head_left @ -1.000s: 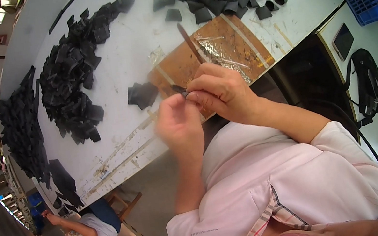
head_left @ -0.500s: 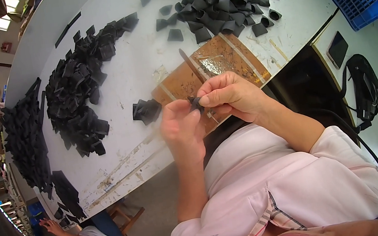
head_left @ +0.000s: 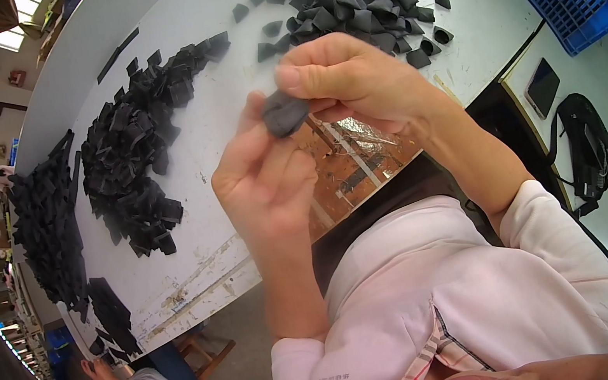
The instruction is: Applying adhesive and joining small foam or rubber parts together on a workbench.
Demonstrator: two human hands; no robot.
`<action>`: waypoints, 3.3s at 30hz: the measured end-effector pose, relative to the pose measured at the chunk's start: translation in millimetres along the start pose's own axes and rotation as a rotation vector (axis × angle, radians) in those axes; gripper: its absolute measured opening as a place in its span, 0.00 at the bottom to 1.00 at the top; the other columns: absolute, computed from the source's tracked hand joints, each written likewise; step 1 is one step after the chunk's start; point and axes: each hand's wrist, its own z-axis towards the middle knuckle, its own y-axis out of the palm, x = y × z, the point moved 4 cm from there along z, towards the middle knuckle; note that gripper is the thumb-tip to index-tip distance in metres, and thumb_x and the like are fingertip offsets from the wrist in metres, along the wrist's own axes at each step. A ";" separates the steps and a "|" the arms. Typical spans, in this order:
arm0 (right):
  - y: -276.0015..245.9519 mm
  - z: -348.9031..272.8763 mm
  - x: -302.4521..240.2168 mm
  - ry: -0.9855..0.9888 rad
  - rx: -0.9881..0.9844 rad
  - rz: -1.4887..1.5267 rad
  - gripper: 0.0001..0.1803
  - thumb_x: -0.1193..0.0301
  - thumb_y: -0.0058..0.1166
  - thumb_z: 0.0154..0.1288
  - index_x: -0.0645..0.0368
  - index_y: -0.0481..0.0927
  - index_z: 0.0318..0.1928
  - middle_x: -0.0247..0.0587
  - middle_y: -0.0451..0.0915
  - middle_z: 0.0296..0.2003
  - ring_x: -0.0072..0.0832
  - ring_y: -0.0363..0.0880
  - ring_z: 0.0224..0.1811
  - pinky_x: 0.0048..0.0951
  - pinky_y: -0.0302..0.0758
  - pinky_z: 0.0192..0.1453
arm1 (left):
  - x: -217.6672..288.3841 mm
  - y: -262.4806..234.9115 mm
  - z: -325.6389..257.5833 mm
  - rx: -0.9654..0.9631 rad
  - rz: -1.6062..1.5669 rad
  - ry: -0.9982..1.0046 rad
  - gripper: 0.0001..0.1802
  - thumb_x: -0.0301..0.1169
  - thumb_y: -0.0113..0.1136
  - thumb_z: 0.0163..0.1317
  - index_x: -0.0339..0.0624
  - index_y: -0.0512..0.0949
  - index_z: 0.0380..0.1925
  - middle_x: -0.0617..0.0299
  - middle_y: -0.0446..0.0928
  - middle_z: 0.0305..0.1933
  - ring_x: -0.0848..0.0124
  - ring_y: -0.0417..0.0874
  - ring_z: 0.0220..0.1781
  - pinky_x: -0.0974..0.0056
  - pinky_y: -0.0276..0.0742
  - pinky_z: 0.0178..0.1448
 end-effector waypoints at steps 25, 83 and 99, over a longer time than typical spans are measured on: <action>13.2 -32.6 -4.6 -0.879 0.316 -1.010 0.15 0.72 0.61 0.45 0.61 0.75 0.35 0.38 0.72 0.28 0.26 0.71 0.23 0.23 0.68 0.25 | 5.3 2.3 -4.8 -0.018 0.980 0.956 0.04 0.24 0.51 0.59 0.33 0.72 0.31 0.61 0.73 0.32 0.75 0.71 0.33 0.71 0.67 0.44; -28.0 -11.2 -18.5 -0.466 0.250 -0.108 0.11 0.70 0.46 0.64 0.65 0.78 0.35 0.30 0.72 0.22 0.13 0.60 0.17 0.13 0.56 0.20 | 53.2 -85.1 -22.3 0.687 1.746 1.078 0.09 0.25 0.49 0.55 0.33 0.70 0.36 0.55 0.72 0.31 0.71 0.73 0.25 0.68 0.69 0.30; 14.8 -31.5 96.8 0.059 0.002 -0.688 0.06 0.74 0.48 0.60 0.66 0.76 0.31 0.33 0.73 0.21 0.17 0.70 0.22 0.19 0.67 0.25 | 87.5 -152.6 -40.8 0.567 2.441 0.874 0.07 0.16 0.53 0.48 0.35 0.69 0.29 0.52 0.72 0.28 0.56 0.74 0.31 0.59 0.70 0.37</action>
